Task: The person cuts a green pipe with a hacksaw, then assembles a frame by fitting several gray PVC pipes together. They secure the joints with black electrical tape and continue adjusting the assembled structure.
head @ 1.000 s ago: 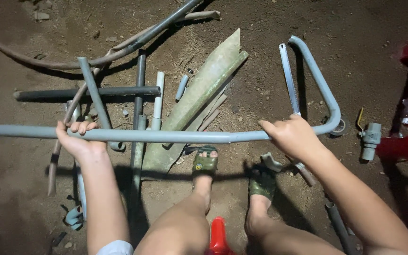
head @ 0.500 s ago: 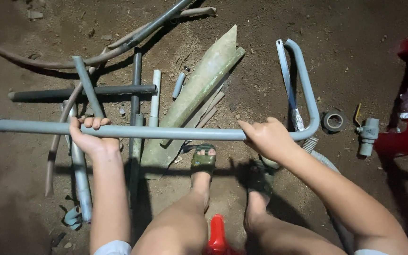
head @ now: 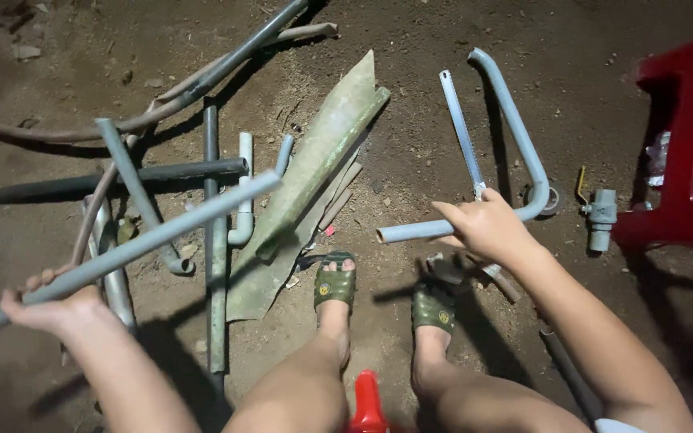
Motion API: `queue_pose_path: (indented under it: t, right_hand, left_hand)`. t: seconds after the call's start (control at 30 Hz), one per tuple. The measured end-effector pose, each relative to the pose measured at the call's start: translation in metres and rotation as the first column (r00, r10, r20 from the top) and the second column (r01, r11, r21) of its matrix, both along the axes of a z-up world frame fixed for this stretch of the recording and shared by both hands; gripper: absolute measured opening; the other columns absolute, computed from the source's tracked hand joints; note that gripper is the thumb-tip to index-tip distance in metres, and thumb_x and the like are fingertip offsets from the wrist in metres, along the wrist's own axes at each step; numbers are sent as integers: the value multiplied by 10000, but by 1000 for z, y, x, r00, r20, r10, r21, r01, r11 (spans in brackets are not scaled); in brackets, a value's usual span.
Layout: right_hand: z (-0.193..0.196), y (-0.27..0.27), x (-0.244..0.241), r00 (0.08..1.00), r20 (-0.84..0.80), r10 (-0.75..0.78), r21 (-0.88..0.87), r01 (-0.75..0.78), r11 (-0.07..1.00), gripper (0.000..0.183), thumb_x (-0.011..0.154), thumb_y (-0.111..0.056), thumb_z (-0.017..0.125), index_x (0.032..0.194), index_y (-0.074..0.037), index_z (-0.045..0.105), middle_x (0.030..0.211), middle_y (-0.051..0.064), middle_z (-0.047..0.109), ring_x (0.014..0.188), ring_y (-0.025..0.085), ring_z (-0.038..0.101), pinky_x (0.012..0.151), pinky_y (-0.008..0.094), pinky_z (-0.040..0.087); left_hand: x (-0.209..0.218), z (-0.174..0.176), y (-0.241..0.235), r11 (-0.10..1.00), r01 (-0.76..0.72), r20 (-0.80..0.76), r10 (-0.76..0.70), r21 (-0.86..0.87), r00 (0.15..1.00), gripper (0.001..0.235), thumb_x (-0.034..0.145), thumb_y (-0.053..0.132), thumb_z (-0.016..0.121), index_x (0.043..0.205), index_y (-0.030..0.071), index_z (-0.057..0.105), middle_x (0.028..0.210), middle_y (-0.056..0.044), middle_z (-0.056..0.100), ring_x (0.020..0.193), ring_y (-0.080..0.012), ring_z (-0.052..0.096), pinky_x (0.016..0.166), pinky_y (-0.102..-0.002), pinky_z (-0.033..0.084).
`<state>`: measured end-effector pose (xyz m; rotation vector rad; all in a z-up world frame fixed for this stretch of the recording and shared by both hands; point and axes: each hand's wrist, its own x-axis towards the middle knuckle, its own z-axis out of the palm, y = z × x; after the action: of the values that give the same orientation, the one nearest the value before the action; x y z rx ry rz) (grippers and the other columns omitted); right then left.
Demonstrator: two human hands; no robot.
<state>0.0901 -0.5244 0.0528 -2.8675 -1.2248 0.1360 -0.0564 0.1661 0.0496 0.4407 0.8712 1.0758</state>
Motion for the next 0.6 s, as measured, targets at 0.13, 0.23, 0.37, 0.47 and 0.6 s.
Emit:
queue_pose_path:
  t: [0.13, 0.23, 0.37, 0.47, 0.6]
  right_hand:
    - [7, 0, 1, 994, -78, -80, 57, 85, 995, 490, 845, -303, 812, 1300, -173, 688, 875, -54, 840, 711, 135, 757, 794, 347, 465]
    - [17, 1, 5, 981, -126, -151, 47, 158, 986, 607, 752, -256, 877, 1329, -181, 702, 921, -64, 848, 778, 104, 767, 808, 323, 444]
    - [16, 0, 5, 865, -340, -369, 3, 393, 920, 650, 706, -109, 840, 1337, -212, 723, 1125, -5, 822, 946, 279, 666, 924, 413, 566]
    - [-12, -6, 6, 777, -483, -404, -20, 451, 892, 643, 770, -214, 831, 1388, -307, 685, 1178, 3, 831, 1178, 318, 750, 1091, 435, 533]
    - [-27, 5, 0, 825, -421, -377, -196, 323, 926, 581, 796, -297, 816, 1358, -290, 667, 1123, 59, 839, 1101, 316, 796, 1037, 464, 594]
  left_hand:
    - [-17, -52, 28, 991, -97, 74, 104, -95, 992, 192, 906, 245, 507, 762, 118, 513, 671, -55, 585, 704, -267, 672, 1069, -641, 650]
    - [9, -24, -30, 955, -178, -97, 159, -239, 982, 186, 1072, 271, 448, 1067, 109, 539, 912, -90, 609, 834, -263, 712, 1109, -698, 657]
    - [-3, -127, 6, 953, -106, 43, 124, -285, 991, 314, 1047, 214, 429, 1313, 47, 436, 1183, -218, 587, 1194, -411, 692, 1180, -707, 548]
    - [-12, -193, 24, 937, -61, 10, 69, -344, 998, 377, 845, 292, 868, 959, 110, 559, 1043, -115, 724, 1189, -363, 749, 1222, -673, 436]
    - [-12, -193, -10, 926, 48, 26, -41, -374, 999, 573, 869, 347, 890, 1241, 82, 544, 1509, -137, 509, 1575, -335, 390, 1333, -559, 267]
